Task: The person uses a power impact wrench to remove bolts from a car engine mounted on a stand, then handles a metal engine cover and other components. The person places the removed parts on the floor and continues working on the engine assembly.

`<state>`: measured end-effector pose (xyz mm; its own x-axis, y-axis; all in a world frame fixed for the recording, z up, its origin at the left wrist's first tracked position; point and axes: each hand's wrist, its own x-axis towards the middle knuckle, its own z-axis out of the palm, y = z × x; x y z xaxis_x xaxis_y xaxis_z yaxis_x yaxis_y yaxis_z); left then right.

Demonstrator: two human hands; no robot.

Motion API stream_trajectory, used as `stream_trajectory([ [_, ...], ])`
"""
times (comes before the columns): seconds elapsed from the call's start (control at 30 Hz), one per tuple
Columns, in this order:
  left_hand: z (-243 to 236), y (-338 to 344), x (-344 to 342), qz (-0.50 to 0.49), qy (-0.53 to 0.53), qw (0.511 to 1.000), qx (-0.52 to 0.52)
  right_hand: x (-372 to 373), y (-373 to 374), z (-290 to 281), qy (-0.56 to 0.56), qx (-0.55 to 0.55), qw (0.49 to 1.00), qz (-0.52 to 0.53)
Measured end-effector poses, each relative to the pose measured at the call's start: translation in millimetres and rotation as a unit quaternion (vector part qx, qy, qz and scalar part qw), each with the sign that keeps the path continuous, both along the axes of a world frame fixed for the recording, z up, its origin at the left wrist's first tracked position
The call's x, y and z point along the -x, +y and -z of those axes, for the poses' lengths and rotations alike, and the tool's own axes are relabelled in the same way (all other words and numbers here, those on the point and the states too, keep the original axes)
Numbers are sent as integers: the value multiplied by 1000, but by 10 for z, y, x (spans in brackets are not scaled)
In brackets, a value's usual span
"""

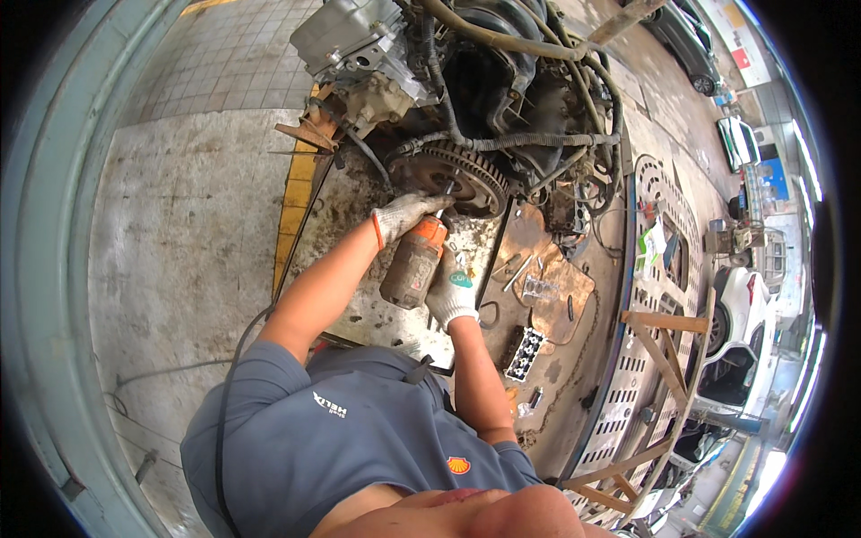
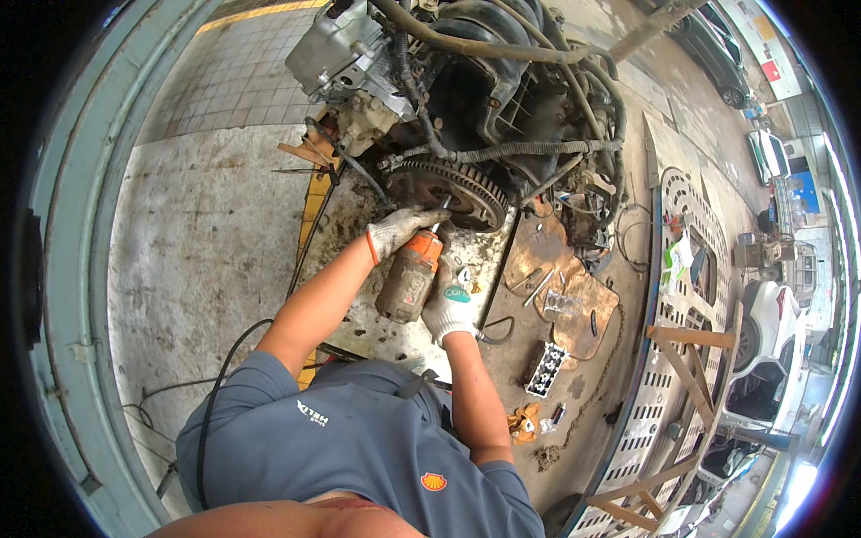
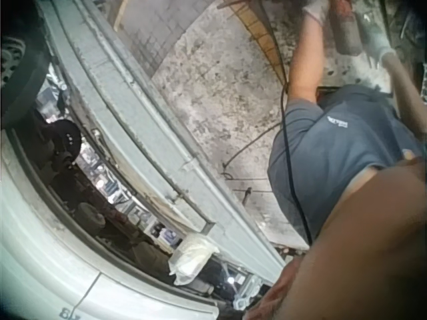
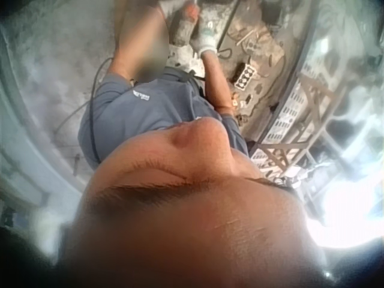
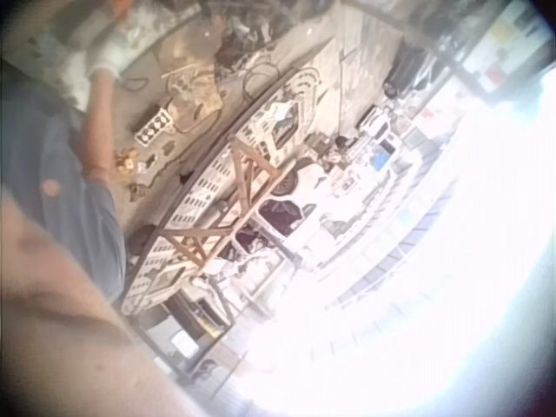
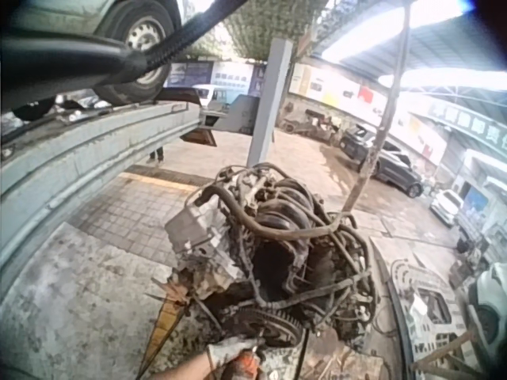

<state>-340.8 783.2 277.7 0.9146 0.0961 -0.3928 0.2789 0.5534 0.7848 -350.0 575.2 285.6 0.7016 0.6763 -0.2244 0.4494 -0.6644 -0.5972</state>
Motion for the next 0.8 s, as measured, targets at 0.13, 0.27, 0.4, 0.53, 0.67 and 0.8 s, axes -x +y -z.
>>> stream_trajectory([
  [0.13,64,32,-12,9,5,999,39,5,5,33,15,-5,1000,11],
  [0.27,-243,-23,32,1,58,998,-23,-83,63,-183,40,110,993,-12],
  [0.4,-57,-25,20,-8,71,997,-33,-36,36,-240,-48,61,997,-14],
  [0.53,80,-44,24,-14,53,996,-70,-29,69,-254,22,91,995,-20],
  [0.67,163,34,87,-21,43,995,-92,-10,37,48,-3,72,997,-39],
  [0.8,-157,139,140,-23,59,997,-53,-13,168,-35,30,109,993,-36],
])
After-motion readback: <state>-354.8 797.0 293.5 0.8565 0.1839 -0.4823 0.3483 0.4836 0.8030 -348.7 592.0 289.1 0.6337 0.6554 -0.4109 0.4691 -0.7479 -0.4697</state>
